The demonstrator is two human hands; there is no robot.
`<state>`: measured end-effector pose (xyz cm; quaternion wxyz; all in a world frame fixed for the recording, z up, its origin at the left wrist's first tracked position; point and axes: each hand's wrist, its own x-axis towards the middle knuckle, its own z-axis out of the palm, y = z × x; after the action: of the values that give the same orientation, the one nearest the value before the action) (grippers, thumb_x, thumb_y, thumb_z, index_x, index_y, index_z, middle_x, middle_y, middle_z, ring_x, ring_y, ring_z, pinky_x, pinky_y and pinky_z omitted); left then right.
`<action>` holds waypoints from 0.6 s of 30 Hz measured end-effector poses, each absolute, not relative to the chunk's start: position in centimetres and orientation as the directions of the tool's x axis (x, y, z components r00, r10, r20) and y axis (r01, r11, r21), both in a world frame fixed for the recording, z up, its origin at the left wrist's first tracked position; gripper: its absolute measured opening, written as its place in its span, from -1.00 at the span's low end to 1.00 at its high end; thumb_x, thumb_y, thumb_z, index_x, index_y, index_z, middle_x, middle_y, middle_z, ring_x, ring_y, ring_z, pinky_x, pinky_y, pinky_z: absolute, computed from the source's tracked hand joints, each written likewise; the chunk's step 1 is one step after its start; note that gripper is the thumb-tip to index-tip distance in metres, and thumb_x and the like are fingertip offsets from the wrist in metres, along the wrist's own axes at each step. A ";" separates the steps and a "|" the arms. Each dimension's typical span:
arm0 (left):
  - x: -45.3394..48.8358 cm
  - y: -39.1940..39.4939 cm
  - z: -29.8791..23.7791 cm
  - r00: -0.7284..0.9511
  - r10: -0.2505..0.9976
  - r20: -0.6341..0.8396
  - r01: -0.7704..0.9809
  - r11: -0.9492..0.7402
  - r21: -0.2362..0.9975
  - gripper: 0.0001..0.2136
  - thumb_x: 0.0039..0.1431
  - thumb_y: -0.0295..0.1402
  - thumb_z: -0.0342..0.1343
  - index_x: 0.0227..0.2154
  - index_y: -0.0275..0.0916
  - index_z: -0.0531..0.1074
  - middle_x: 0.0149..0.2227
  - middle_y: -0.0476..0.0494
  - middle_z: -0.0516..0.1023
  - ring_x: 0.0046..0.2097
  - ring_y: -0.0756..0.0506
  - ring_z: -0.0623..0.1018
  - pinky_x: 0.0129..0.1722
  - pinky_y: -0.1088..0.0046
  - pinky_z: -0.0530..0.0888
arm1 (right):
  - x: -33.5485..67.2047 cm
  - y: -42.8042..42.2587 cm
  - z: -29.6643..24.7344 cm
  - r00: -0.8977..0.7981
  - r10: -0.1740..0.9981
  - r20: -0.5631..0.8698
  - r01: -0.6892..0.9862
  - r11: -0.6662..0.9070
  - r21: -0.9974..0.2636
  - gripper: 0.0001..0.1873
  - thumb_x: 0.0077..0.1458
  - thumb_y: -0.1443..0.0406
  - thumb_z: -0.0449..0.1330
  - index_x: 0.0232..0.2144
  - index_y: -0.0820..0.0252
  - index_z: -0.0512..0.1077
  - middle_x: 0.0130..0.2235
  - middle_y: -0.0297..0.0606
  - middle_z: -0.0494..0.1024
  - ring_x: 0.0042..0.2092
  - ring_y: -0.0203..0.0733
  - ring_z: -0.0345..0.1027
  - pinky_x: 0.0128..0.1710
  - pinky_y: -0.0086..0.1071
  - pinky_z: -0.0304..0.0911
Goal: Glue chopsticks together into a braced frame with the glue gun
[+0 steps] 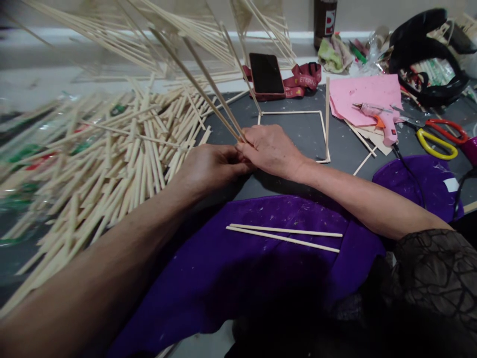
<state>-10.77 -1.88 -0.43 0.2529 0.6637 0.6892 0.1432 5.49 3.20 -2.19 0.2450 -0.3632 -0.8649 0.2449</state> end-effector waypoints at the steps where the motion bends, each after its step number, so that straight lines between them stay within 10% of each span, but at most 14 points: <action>1: -10.8 -1.9 -0.4 0.008 0.988 -0.157 0.841 0.079 0.536 -0.85 0.04 -0.28 0.18 -0.45 -0.17 0.64 -0.53 -0.07 0.56 -0.34 -0.15 0.54 -0.27 0.35 0.30 | 5.5 3.2 -2.2 -0.614 0.749 0.248 0.505 0.614 -0.607 -0.72 0.37 0.26 0.13 -0.36 0.16 0.56 -0.27 -0.23 0.61 -0.18 -0.19 0.45 -0.11 -0.34 0.29; 18: -11.9 -1.2 -1.3 0.064 0.970 -0.233 0.726 0.115 0.678 -0.85 0.01 -0.24 0.23 -0.47 -0.20 0.62 -0.51 -0.09 0.59 -0.44 -0.09 0.51 -0.42 0.41 0.34 | 6.7 2.9 -1.8 -0.595 0.771 0.224 0.512 0.580 -0.634 -0.71 0.30 0.26 0.14 -0.37 0.25 0.60 -0.27 -0.22 0.63 -0.22 -0.22 0.44 -0.20 -0.35 0.20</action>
<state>-11.92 -1.18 -1.32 0.3468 0.6415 0.6612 0.1760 6.66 2.91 -1.78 0.2469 -0.3759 -0.8537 0.2624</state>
